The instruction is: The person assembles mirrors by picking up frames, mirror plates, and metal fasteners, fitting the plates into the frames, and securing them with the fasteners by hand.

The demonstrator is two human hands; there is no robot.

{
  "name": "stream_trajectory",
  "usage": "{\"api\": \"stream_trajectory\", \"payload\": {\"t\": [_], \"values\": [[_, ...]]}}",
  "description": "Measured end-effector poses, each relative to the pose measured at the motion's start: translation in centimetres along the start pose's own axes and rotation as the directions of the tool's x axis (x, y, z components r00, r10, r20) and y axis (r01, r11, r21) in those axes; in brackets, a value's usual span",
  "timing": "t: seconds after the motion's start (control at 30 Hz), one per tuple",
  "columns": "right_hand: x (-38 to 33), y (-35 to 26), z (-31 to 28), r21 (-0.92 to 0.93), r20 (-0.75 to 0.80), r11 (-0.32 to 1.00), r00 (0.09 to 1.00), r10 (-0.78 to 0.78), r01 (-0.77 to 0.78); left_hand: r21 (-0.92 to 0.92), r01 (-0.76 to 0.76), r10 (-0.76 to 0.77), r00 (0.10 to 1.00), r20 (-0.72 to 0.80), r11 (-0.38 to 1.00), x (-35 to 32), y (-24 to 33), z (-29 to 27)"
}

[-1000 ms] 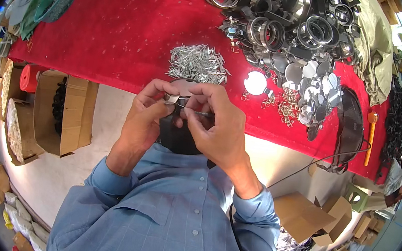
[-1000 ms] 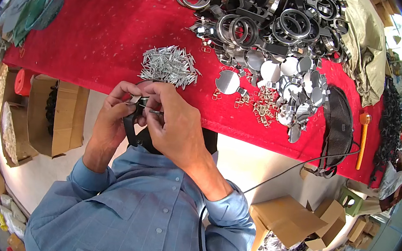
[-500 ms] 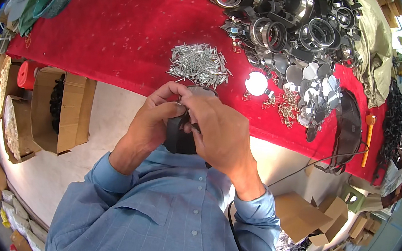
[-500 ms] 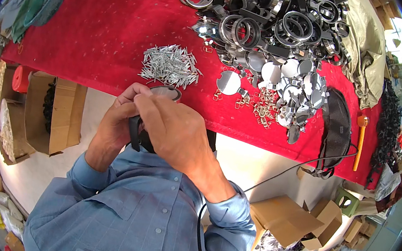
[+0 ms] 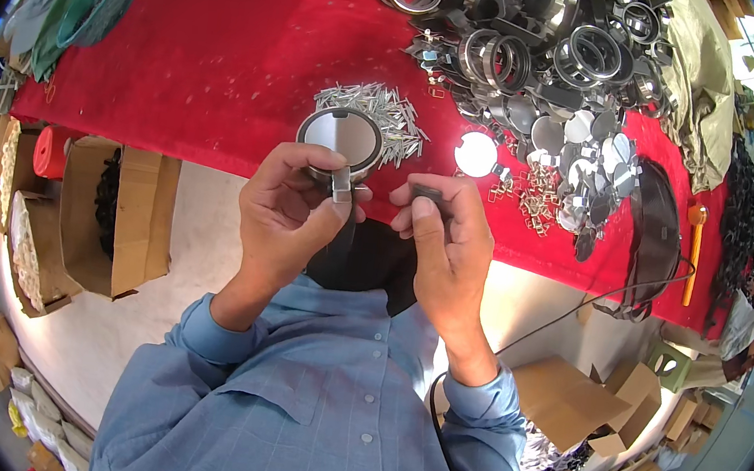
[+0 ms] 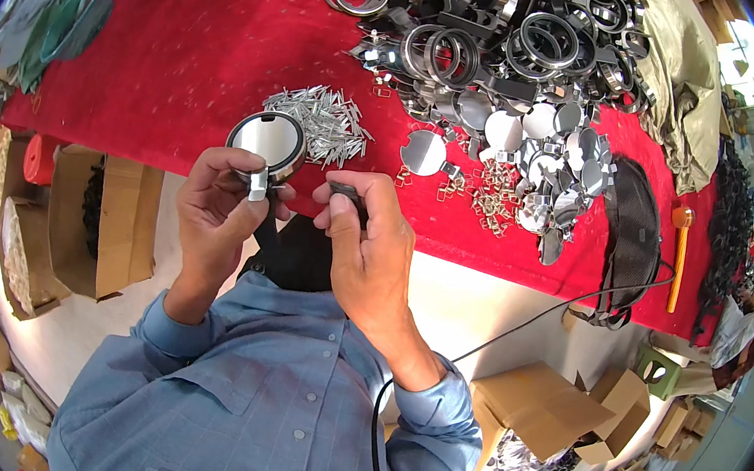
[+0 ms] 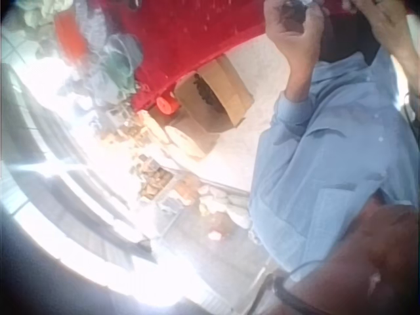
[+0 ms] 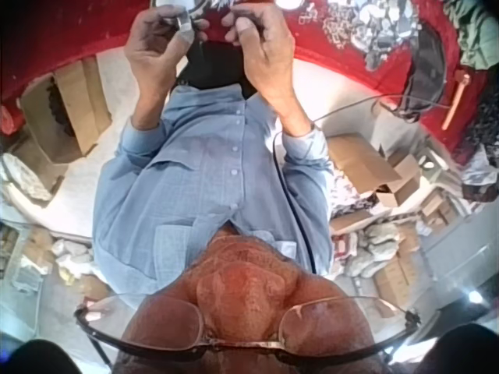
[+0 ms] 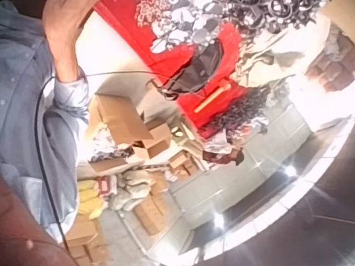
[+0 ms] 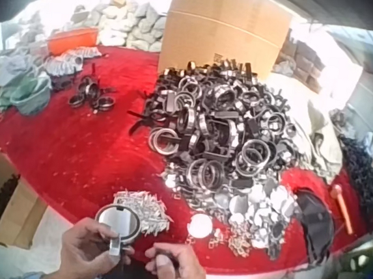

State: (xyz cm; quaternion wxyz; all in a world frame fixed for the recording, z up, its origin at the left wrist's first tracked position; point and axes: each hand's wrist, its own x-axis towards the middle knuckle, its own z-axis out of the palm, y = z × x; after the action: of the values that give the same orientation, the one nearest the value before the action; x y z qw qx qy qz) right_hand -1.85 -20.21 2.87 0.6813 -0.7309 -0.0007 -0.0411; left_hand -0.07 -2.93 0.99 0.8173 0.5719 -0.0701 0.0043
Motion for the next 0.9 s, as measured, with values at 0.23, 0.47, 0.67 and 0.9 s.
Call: {"api": "stream_trajectory", "payload": {"t": [0.23,0.47,0.67,0.9], "values": [[-0.1,0.8,0.6,-0.093,-0.001,0.991,0.996,-0.093,0.092,0.084,-0.013,0.011,1.0,0.019,0.996,-0.4,-0.2,-0.5],[-0.9,-0.9,2.5,-0.084,0.09,0.995,0.995,-0.047,0.055,0.499,-0.446,0.469,0.879,0.088,0.743,-1.0,-1.4,-0.5],[-0.6,-1.5,3.3,-0.128,0.049,0.987,0.995,-0.087,0.093,0.626,-0.649,0.6,0.726,0.337,0.433,-0.1,-0.3,-0.3],[-0.8,-1.3,3.2,-0.275,0.023,0.941,0.98,-0.197,0.195,0.644,-0.678,0.545,0.71,0.447,0.354,-0.1,0.6,-0.4]]}}
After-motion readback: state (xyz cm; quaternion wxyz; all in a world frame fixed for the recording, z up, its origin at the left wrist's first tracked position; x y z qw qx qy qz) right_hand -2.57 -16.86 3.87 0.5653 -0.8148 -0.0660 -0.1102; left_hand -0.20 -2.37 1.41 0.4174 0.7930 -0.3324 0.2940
